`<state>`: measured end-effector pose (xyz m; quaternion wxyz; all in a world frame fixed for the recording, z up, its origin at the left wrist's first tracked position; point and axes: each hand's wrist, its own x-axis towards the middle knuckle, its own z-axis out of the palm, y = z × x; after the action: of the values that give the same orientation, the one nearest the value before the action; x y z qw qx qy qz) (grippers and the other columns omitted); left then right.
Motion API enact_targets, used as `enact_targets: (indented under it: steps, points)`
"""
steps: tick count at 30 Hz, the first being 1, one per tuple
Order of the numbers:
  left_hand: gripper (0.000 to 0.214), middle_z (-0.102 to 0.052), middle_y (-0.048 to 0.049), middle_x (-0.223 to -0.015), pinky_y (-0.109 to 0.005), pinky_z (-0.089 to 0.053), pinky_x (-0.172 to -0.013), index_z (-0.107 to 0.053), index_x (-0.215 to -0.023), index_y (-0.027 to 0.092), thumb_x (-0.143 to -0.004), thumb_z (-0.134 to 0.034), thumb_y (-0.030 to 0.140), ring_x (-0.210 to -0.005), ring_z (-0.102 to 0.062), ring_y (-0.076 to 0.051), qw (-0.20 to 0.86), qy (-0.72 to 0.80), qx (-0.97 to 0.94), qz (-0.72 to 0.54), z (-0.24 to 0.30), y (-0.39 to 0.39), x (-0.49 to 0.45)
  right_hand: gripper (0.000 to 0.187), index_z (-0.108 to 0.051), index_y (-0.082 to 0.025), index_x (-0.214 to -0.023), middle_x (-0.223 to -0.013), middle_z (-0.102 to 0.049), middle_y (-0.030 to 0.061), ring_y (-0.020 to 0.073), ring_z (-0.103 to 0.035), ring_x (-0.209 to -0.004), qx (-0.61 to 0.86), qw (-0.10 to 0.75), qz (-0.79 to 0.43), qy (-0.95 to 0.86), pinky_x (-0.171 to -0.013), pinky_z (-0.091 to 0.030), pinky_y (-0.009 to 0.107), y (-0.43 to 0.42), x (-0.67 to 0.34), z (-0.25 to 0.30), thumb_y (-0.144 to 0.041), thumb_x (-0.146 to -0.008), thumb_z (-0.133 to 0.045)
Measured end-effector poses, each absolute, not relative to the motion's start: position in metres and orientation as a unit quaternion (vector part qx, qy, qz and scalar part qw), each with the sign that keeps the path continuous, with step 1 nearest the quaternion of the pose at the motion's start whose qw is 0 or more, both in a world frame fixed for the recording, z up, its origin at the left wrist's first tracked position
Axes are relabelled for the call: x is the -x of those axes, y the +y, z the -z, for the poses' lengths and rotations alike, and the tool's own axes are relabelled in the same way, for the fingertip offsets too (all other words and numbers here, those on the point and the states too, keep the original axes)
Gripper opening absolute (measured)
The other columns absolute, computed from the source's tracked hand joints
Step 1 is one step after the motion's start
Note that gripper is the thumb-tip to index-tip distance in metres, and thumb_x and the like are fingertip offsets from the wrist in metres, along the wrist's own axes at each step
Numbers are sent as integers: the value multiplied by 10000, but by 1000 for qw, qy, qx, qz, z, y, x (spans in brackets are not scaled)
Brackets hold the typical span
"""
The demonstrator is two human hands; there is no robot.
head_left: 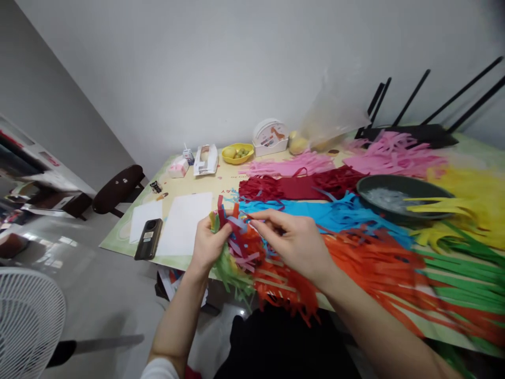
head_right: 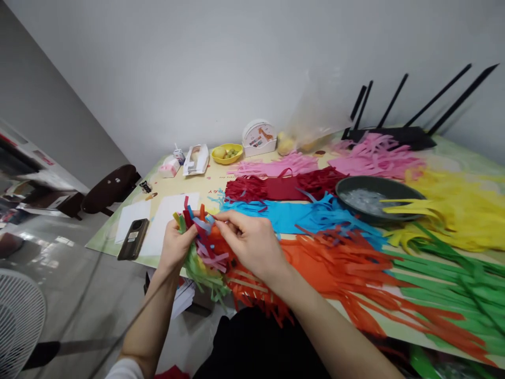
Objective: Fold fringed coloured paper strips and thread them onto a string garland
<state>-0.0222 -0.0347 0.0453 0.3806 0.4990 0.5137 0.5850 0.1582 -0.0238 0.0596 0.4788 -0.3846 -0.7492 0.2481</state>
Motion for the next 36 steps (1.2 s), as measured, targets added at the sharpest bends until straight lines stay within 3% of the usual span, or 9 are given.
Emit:
enact_targets:
  steps: [6, 17, 32, 36]
  points:
    - [292, -768, -67, -896, -278, -520, -760, -761, -946, 132, -692, -761, 277, -809, -695, -209, 359, 523, -536, -557, -48, -34, 23, 195, -750, -161, -909, -559, -624, -26, 95, -493, -452, 374, 476, -237, -760, -470, -338, 221, -19, -156, -58, -249, -886, -577]
    - [279, -752, -36, -787, -245, -513, -676, -762, -952, 146, -716, -742, 293, -677, -664, -155, 366, 530, -523, -559, -42, -26, 29, 184, -747, -152, -895, -527, -583, -39, 80, -439, -423, 376, 469, -235, -764, -450, -304, 219, -12, -156, -56, -229, -885, -580]
    - [247, -752, -36, -843, -267, -500, -699, -765, -908, 149, -700, -682, 253, -731, -654, -175, 322, 538, -584, -515, -50, -30, 29, 205, -731, -157, -869, -546, -566, -26, 105, -468, -474, 383, 445, -278, -761, -506, -329, 232, -13, -154, -58, -261, -883, -555]
    - [212, -722, -24, -796, -259, -478, -669, -753, -877, 153, -717, -652, 249, -698, -624, -163, 298, 537, -613, -496, -51, -30, 29, 317, -644, -154, -1156, -548, -547, -51, 118, -467, -497, 389, 422, -356, -738, -541, -355, 239, -12, -154, -58, -307, -899, -540]
